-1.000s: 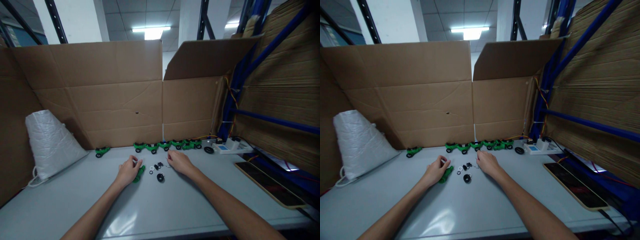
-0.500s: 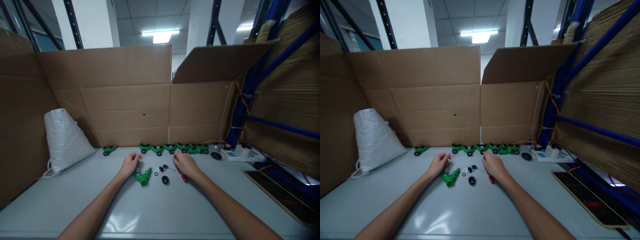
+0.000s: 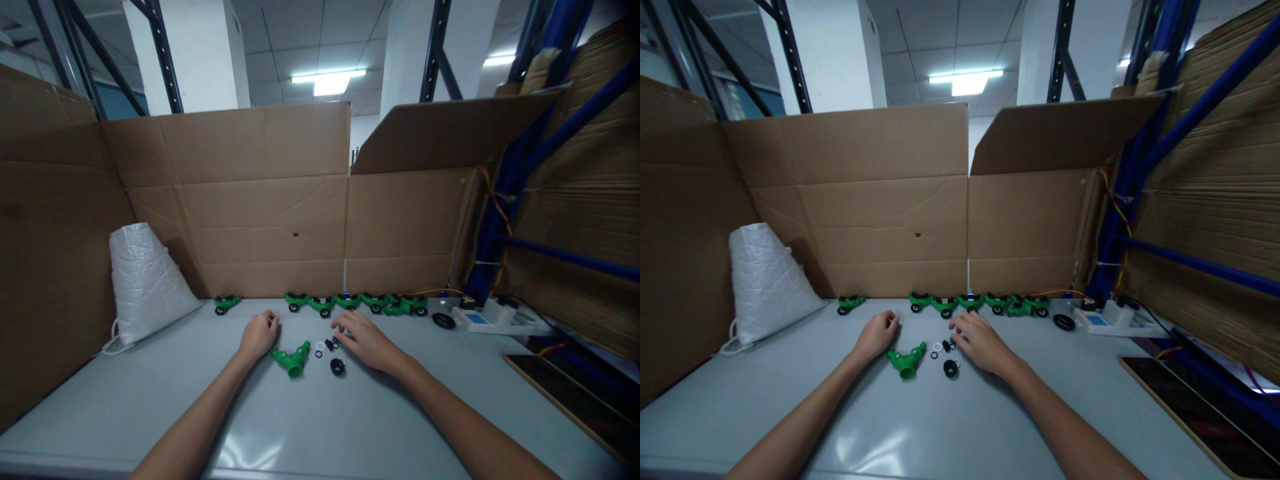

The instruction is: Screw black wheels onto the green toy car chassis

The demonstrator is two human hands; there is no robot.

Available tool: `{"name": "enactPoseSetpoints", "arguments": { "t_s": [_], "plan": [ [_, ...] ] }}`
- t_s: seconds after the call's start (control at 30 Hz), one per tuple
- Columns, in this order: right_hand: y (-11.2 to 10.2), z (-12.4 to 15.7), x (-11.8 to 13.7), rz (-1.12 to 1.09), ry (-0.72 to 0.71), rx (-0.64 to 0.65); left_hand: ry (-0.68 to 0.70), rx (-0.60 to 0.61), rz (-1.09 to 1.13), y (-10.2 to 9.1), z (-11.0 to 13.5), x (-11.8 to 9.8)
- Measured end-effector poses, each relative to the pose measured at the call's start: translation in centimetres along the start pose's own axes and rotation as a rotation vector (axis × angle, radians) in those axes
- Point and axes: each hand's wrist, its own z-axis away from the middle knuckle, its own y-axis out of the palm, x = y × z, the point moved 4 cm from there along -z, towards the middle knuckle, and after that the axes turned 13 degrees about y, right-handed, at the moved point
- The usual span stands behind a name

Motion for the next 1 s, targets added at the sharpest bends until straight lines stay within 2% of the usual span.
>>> {"name": "enactPoseSetpoints", "arguments": {
  "t_s": [0.3, 0.5, 0.73, 0.87, 1.0],
  "plan": [
    [0.9, 0.6, 1.6, -0.030, -0.049, 0.134, 0.014, 0.063, -0.113, -0.9, 0.7, -1.2],
    [1.2, 0.4, 1.3, -0.001, -0.023, 0.129, 0.030, 0.067, -0.127, -0.8, 0.8, -1.4],
    [0.0, -0.1, 1.3, -0.029, 0.020, -0.040, 0.046, 0.062, -0.083, -1.1, 0.7, -1.9],
    [-1.0, -0.4, 1.3, -0.267, 0.072, -0.173, 0.238, -0.008, 0.099, -1.5, 1.3, -4.6],
    [-0.8, -1.3, 0.0, -0.566, 0.201, -0.225, 0.379, 0.062, 0.164, -1.6, 2.4, -7.4]
  ]
}}
